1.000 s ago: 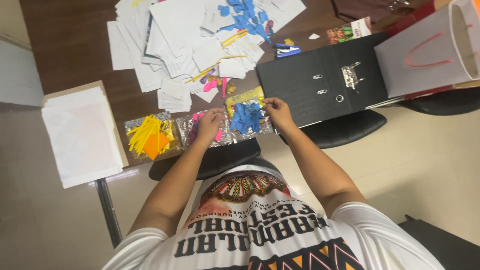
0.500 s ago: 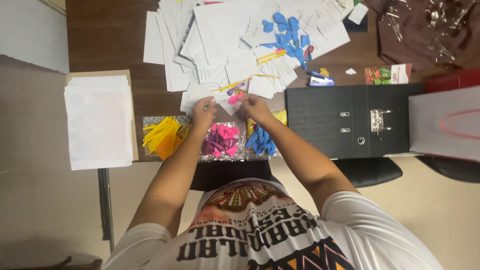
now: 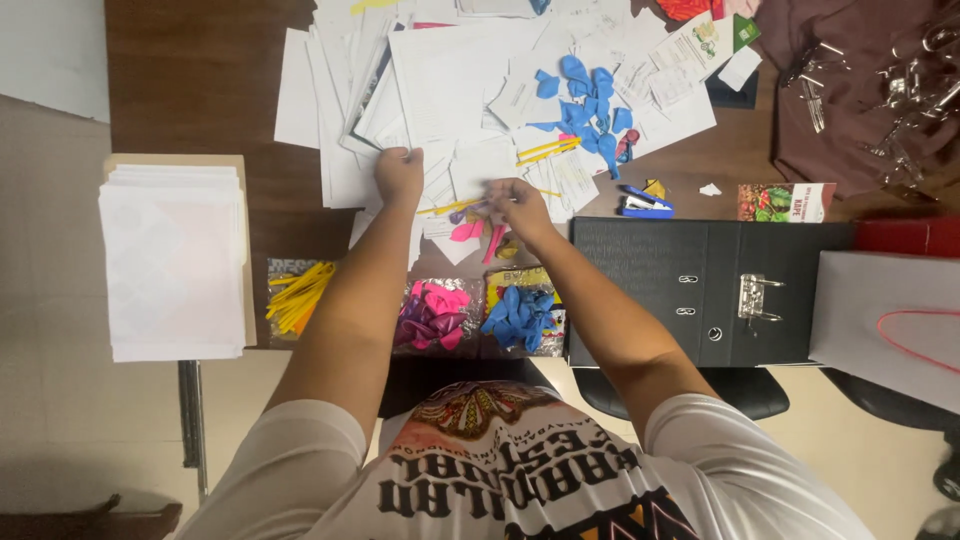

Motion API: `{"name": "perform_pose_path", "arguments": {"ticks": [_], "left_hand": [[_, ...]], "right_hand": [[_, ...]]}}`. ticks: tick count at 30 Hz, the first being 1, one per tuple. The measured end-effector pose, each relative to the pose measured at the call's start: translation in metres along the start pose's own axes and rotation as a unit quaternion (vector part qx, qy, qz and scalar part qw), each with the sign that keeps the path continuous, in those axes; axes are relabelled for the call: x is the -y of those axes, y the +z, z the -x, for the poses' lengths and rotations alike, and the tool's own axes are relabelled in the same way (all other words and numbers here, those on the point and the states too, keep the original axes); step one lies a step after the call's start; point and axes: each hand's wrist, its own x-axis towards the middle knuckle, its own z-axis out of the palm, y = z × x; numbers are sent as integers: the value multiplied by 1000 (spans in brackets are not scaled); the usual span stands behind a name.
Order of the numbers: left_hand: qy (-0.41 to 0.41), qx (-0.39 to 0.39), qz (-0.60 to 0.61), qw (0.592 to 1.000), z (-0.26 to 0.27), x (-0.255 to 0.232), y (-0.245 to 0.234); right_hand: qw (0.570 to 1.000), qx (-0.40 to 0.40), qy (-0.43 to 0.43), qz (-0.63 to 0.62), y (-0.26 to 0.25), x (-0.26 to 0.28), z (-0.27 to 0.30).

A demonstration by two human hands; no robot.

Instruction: The person organizes and staples sheets of paper at a cluttered desk. They gather loose papers, align them, and use a blue stapler to fasten them together. The person then places the stapled stack onto a pile of completed papers.

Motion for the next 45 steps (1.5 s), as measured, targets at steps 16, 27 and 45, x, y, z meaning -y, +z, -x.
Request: {"name": "perform_pose_path", "arguments": {"ticks": [16,27,45], "left_hand": [[169,71,397,899,130,-134,-74],[410,83,272,866,269,-134,-167],[132,208,161,956,299,-35,-111]], "right_hand": [[987,-51,-147,48,39,79,41],[974,-6,-170,-150,13,20,70],[992,62,46,99,-107,31,192]]}}
